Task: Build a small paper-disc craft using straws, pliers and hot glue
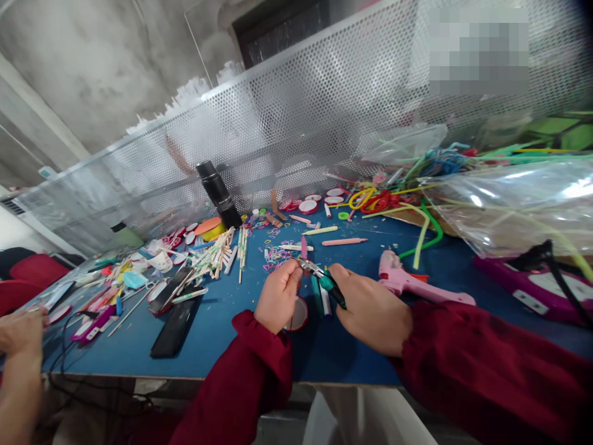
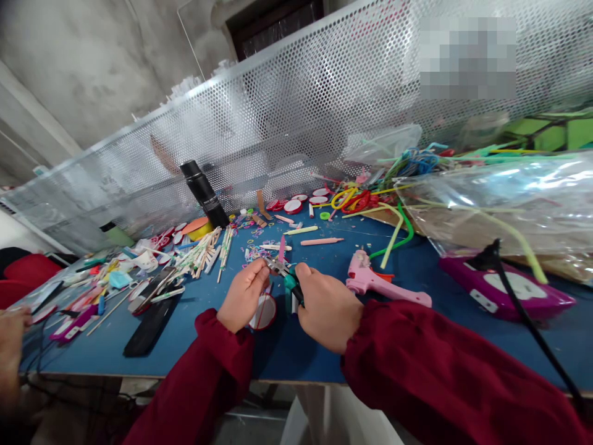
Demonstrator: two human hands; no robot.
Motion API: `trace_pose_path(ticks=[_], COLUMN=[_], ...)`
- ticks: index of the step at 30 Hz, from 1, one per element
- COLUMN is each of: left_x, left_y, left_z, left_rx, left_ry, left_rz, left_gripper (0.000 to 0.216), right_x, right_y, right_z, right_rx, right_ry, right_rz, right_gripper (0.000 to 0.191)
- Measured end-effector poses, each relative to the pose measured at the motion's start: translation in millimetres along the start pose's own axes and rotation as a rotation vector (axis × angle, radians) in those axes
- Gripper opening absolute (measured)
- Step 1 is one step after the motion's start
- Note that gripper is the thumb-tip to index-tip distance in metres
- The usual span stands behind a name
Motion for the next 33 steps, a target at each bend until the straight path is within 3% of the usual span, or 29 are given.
trace_pose_path(ticks=[10,16,23,33], left_x=[4.1,9.0,7.0,6.3], left_y=[-1.4,-1.8,-2.3,-1.8], left_z=[1.8,6.5,6.4,3.0], left_rx=[0.004,-0.06,-0.054,-0.04], left_ry=[0.059,0.13,0.157,0.117], left_rz=[0.054,0.097,0.074,0.002], left_gripper=[0.029,0.015,0.021,0.018], right_x=[-2.0,-3.6,-4.3,-2.8], right_y=[-3.3,-6.3,-2.4,-1.6], right_z=[4.4,13.7,9.4,9.0], right_rx=[-0.042,-0.222,-0.234,-0.217], right_ry=[0.036,0.036,0.13,0.117], right_rz=[-0.007,0.092,0.16,0.165], right_gripper=[0.03,0.057,0.073,0.076])
Point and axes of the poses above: each hand's wrist, its own y-axis away from the middle knuckle, its own z-axis out of the back of the hand, x = y × z, the point moved 6 cm from there along -y, towards the middle knuckle, and after that the axes turned 8 degrees about -y, right-handed, at the moved point
